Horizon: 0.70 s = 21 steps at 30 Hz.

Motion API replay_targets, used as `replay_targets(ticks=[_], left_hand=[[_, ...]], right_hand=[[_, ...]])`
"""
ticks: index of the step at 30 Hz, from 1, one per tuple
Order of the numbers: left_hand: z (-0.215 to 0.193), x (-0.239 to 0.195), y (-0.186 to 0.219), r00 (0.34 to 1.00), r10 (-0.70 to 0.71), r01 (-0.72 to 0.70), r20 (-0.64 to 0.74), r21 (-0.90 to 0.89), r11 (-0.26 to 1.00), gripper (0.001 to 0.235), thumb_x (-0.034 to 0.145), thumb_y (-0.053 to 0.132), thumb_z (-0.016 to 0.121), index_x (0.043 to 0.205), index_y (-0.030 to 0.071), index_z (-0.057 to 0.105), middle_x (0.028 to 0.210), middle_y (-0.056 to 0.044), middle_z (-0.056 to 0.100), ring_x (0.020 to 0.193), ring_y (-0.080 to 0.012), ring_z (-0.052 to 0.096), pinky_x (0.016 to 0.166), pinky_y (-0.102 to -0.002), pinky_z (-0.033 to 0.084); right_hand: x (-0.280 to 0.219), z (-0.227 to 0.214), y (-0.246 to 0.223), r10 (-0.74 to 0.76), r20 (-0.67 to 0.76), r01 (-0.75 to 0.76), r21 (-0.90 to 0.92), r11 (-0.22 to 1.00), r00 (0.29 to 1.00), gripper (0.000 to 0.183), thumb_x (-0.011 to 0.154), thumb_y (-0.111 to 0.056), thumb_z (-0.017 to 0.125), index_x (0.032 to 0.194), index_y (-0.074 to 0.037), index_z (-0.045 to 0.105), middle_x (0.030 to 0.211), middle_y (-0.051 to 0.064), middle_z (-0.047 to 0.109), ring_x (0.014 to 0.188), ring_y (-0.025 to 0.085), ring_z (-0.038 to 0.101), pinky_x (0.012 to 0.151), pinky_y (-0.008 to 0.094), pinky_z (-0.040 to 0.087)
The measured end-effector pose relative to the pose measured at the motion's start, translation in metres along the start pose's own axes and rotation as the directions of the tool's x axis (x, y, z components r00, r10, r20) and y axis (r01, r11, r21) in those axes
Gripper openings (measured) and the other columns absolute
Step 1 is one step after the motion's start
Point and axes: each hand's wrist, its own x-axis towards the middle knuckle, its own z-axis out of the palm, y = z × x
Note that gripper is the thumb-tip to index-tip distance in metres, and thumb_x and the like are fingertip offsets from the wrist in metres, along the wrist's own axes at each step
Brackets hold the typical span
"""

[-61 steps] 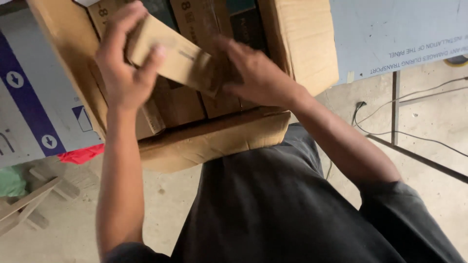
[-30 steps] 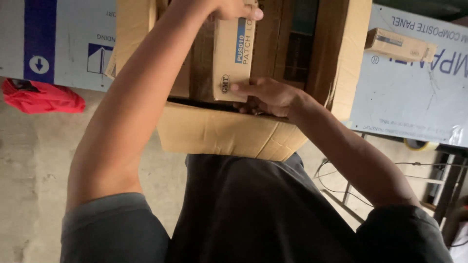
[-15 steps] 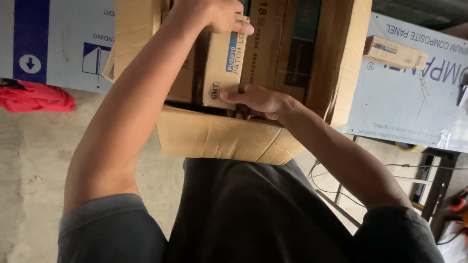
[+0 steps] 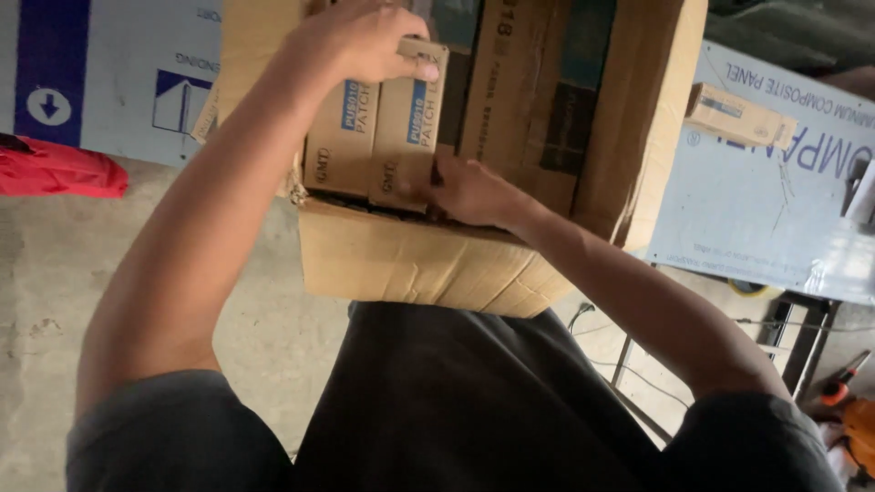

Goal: The person removes hardware components and instructional papers from small cardboard boxes and places the boxes and items into a larger cardboard container on the floor.

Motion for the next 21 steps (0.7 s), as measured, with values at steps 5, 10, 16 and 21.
replay_targets(ticks=[5,10,16,21], left_hand=[[0.0,0.019,-0.014,0.995,-0.08,0.082,0.057,-0.03,0.996,0.042,0.106,0.054,0.062,0.126,0.018,0.071,0.093,-0.011,0.069,0.08,-0.0283,0.06,0.065,-0.044,0.037],[0.0,0.028,-0.019,0.992,-0.013,0.015,0.124,-0.012,1.0,0.048,0.113,0.042,0.048,0.145,0.008,0.057,0.126,-0.019,0.066,0.102,-0.0328,0.065,0.084,-0.044,0.05],[0.026,-0.024,0.012,0.794,0.018,0.11,-0.608,0.172,0.979,0.057,0.099,0.002,0.06,0.153,0.01,0.043,0.136,-0.021,0.063,0.116,-0.0335,0.062,0.104,-0.05,0.045],[0.052,-0.015,-0.027,0.776,0.234,0.103,-0.586,0.483,0.87,0.017,0.098,0.03,0.061,0.094,0.017,0.072,0.095,-0.003,0.074,0.098,-0.0264,0.069,0.095,-0.049,0.032]], right_hand=[[-0.002,0.01,-0.006,-0.009,-0.038,0.007,-0.05,0.999,0.999,0.064,0.094,-0.062,0.046,0.125,-0.007,0.057,0.118,0.015,0.074,0.108,0.03,0.07,0.089,0.039,0.05],[-0.004,0.005,0.01,0.015,0.008,-0.014,-0.111,0.994,1.0,0.055,0.105,-0.061,0.045,0.073,-0.017,0.039,0.06,-0.004,0.032,0.048,0.01,0.028,0.047,0.028,0.025],[0.005,-0.073,0.044,-0.512,-0.323,0.401,-0.352,0.846,0.796,0.059,0.1,-0.004,0.065,0.153,0.0,0.038,0.109,0.013,0.065,0.082,0.017,0.07,0.061,0.025,0.06],[0.067,-0.102,0.017,-0.423,-0.211,0.357,-0.289,0.888,0.881,0.087,0.085,-0.048,0.076,0.155,-0.013,0.038,0.155,0.015,0.048,0.13,0.034,0.055,0.098,0.047,0.047]])
